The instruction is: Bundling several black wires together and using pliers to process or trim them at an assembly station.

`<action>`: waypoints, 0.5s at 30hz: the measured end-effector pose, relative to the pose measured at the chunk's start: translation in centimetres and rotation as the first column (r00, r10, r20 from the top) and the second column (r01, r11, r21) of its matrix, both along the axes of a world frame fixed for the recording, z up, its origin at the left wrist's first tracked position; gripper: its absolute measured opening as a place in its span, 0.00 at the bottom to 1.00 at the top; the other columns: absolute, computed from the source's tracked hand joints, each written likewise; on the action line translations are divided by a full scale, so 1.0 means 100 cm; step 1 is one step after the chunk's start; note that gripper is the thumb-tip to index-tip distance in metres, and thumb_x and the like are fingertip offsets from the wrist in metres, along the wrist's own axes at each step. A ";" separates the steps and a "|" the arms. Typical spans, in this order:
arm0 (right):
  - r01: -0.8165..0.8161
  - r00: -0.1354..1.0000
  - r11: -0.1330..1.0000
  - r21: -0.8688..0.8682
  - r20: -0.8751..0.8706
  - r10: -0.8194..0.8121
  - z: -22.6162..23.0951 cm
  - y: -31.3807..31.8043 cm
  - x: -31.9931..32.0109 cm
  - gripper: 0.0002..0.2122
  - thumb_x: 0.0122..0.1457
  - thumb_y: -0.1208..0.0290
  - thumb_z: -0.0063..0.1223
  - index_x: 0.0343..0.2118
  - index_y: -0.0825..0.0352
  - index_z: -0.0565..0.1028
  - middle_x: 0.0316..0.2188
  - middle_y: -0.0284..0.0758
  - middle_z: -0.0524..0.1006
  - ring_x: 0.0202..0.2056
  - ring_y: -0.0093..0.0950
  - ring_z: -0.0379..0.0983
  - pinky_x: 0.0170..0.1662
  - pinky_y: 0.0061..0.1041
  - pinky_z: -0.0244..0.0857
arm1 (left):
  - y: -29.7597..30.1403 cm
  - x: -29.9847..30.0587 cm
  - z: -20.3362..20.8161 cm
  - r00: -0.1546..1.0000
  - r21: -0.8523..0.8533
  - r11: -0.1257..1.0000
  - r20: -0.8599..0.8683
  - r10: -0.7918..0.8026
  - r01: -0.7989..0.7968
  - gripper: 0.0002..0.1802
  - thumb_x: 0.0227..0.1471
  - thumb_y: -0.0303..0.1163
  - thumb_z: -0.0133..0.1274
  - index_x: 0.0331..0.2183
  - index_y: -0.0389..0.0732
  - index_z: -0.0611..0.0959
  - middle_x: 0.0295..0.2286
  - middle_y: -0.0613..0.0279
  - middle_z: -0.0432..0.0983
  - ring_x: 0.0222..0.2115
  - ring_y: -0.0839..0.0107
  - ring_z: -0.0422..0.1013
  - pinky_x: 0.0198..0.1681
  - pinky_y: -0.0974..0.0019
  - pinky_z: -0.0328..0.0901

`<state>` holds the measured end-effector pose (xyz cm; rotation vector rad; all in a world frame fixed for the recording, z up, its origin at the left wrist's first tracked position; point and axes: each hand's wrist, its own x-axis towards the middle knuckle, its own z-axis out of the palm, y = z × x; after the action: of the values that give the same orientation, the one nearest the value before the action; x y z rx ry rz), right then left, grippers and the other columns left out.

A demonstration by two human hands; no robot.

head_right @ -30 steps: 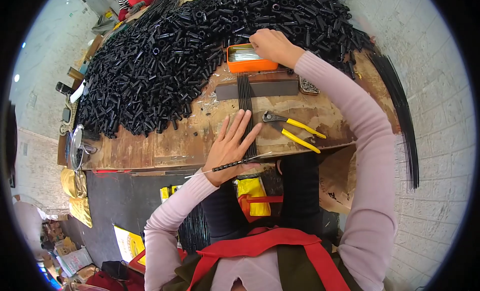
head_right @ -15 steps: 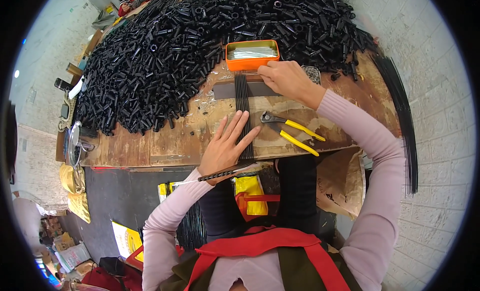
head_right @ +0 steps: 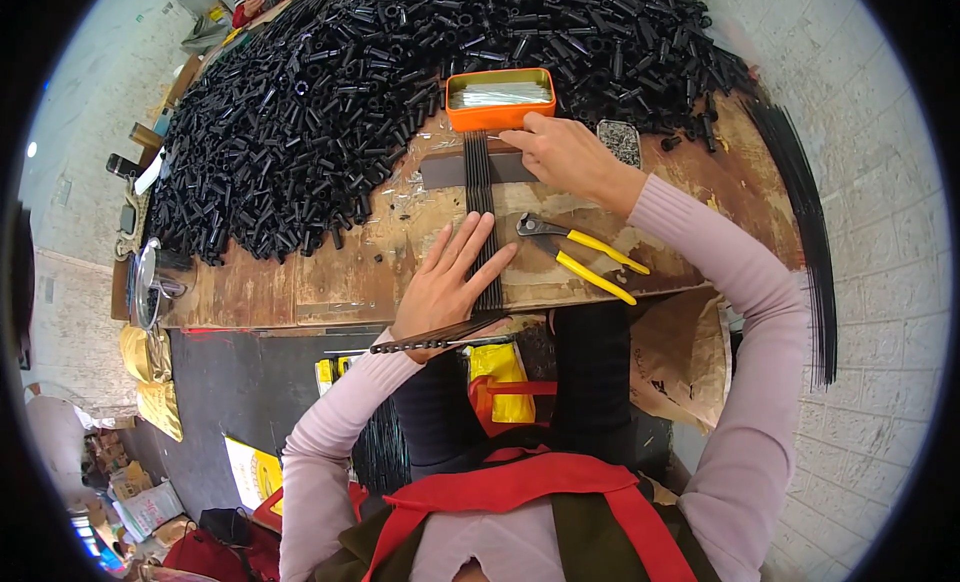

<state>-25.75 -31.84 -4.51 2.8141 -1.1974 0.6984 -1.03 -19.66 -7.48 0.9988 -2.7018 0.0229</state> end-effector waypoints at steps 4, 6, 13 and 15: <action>-0.005 1.000 1.000 -0.010 -0.016 0.005 0.000 -0.003 0.006 0.17 0.49 0.78 0.52 0.44 0.65 0.75 0.28 0.39 0.71 0.30 0.39 0.74 0.34 0.37 0.70 | 0.001 0.001 0.001 1.000 -0.004 1.000 -0.004 0.006 -0.006 0.42 0.50 0.62 0.47 0.61 0.50 0.64 0.63 0.48 0.49 0.65 0.53 0.46 0.66 0.50 0.43; -0.019 0.999 0.999 -0.041 -0.029 0.018 0.001 -0.003 0.009 0.15 0.50 0.78 0.52 0.43 0.65 0.76 0.29 0.38 0.71 0.31 0.38 0.74 0.34 0.36 0.70 | 0.001 0.002 0.000 1.000 -0.007 1.000 0.000 0.012 -0.012 0.42 0.50 0.62 0.47 0.61 0.50 0.64 0.63 0.49 0.49 0.65 0.53 0.46 0.66 0.50 0.43; -0.101 0.994 0.992 -0.075 -0.043 0.098 -0.003 -0.024 -0.005 0.11 0.53 0.80 0.49 0.41 0.67 0.74 0.31 0.38 0.73 0.34 0.38 0.74 0.36 0.34 0.70 | 0.005 -0.001 0.014 0.997 0.105 0.994 -0.075 -0.009 0.017 0.42 0.42 0.24 0.49 0.61 0.47 0.62 0.63 0.47 0.48 0.65 0.52 0.46 0.65 0.50 0.44; -0.132 0.991 0.985 -0.110 -0.044 0.128 -0.003 -0.027 0.000 0.08 0.54 0.79 0.48 0.38 0.68 0.74 0.32 0.38 0.73 0.35 0.37 0.74 0.37 0.33 0.70 | 0.004 0.000 0.013 0.996 0.112 0.994 -0.084 -0.009 0.018 0.43 0.40 0.25 0.50 0.61 0.47 0.62 0.63 0.47 0.48 0.65 0.52 0.46 0.65 0.50 0.44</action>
<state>-25.72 -34.59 -4.79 2.8169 -0.9437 0.6925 -0.99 -19.23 -6.23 0.9894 -2.6584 -0.1721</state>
